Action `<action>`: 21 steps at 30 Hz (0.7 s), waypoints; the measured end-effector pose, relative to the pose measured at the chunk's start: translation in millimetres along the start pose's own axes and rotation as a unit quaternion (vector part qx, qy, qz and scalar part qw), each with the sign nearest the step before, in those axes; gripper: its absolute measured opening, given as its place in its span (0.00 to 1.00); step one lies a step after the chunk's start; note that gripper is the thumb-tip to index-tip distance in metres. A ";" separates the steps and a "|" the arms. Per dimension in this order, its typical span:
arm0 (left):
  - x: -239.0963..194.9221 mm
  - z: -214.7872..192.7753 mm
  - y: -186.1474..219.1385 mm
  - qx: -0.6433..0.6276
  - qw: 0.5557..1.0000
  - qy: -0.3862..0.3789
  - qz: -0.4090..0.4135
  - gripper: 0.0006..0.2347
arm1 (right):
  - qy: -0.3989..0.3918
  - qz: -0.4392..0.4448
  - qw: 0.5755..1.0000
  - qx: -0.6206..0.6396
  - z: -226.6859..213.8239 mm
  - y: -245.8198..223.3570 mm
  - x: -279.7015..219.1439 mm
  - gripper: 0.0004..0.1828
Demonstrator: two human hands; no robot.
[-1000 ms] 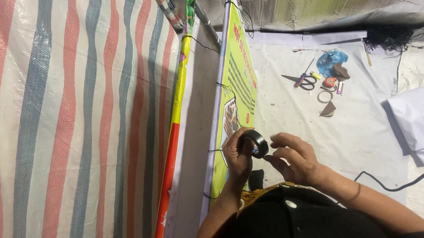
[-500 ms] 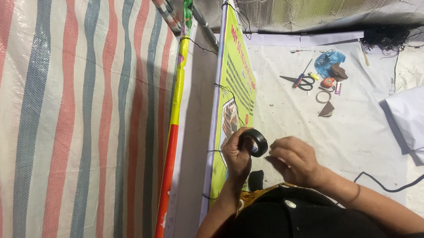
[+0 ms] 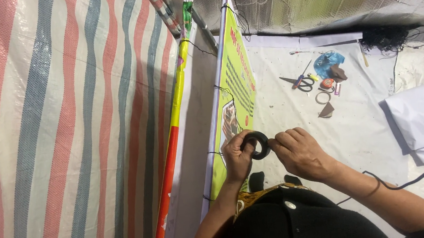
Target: Measure a metal frame and tape wires to a banner
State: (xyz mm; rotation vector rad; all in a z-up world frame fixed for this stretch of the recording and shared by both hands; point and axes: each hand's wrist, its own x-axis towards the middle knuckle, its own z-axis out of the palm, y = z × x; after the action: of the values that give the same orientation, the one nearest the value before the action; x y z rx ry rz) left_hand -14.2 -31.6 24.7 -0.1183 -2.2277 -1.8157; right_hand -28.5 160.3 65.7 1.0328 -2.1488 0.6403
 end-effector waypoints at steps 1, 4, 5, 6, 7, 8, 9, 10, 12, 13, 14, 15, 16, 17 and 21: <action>0.3 -0.4 0.4 -0.002 1.000 -0.007 -0.003 0.05 | -0.015 -0.011 1.000 0.001 -1.1 1.4 1.1 0.06; 2.8 -2.0 7.6 0.012 1.000 -0.021 0.001 0.05 | -0.046 -0.033 0.998 0.002 1.6 8.1 -3.1 0.07; 3.8 -2.7 11.1 0.027 0.999 -0.027 0.008 0.05 | -0.061 -0.045 0.997 0.003 3.4 10.6 -5.6 0.08; 3.7 -3.4 11.3 0.027 0.999 -0.028 0.008 0.05 | -0.062 -0.045 0.997 0.003 4.4 11.6 -6.9 0.08; 4.0 -3.6 11.5 0.037 0.999 -0.034 0.010 0.05 | -0.072 -0.049 0.996 0.003 5.1 13.1 -8.0 0.07; 4.2 -3.7 11.9 0.046 0.998 -0.040 0.011 0.05 | -0.082 -0.054 0.995 0.004 5.7 14.6 -9.2 0.07; 4.3 -4.4 14.0 0.045 0.998 -0.042 0.013 0.05 | -0.081 -0.053 0.995 0.001 9.5 14.2 -12.1 0.07; 4.3 -4.8 16.3 0.042 0.998 -0.046 -0.013 0.06 | -0.084 -0.046 0.995 0.000 13.2 13.9 -14.9 0.06; 4.9 -3.7 17.9 0.036 0.997 -0.055 -0.037 0.07 | -0.087 -0.036 0.996 -0.007 17.6 14.3 -19.5 0.06; 5.2 -3.7 16.7 0.034 0.997 -0.058 -0.049 0.07 | -0.084 -0.032 0.996 -0.011 19.8 13.8 -21.2 0.06; 5.4 -3.7 15.5 0.033 0.996 -0.061 -0.060 0.07 | -0.080 -0.029 0.996 -0.015 22.1 13.4 -22.8 0.07; 5.0 -3.4 13.5 0.032 0.996 -0.064 -0.059 0.07 | -0.079 -0.027 0.996 -0.019 22.3 12.3 -22.6 0.07; 4.6 -3.2 11.6 0.033 0.995 -0.062 -0.071 0.07 | -0.076 -0.022 0.997 -0.021 22.5 11.3 -22.2 0.07; 4.7 -3.1 9.4 0.035 0.994 -0.059 -0.083 0.06 | -0.073 -0.018 0.997 -0.024 23.1 10.4 -21.6 0.07; 4.5 -0.7 -3.3 0.037 0.992 -0.060 -0.105 0.07 | -0.072 -0.008 0.997 -0.040 29.4 7.9 -27.4 0.07</action>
State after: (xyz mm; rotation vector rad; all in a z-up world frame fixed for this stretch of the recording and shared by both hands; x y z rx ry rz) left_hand -19.2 -33.5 22.8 0.0228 -2.4707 -1.8720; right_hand -32.3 158.6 25.0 1.0804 -2.2674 0.4823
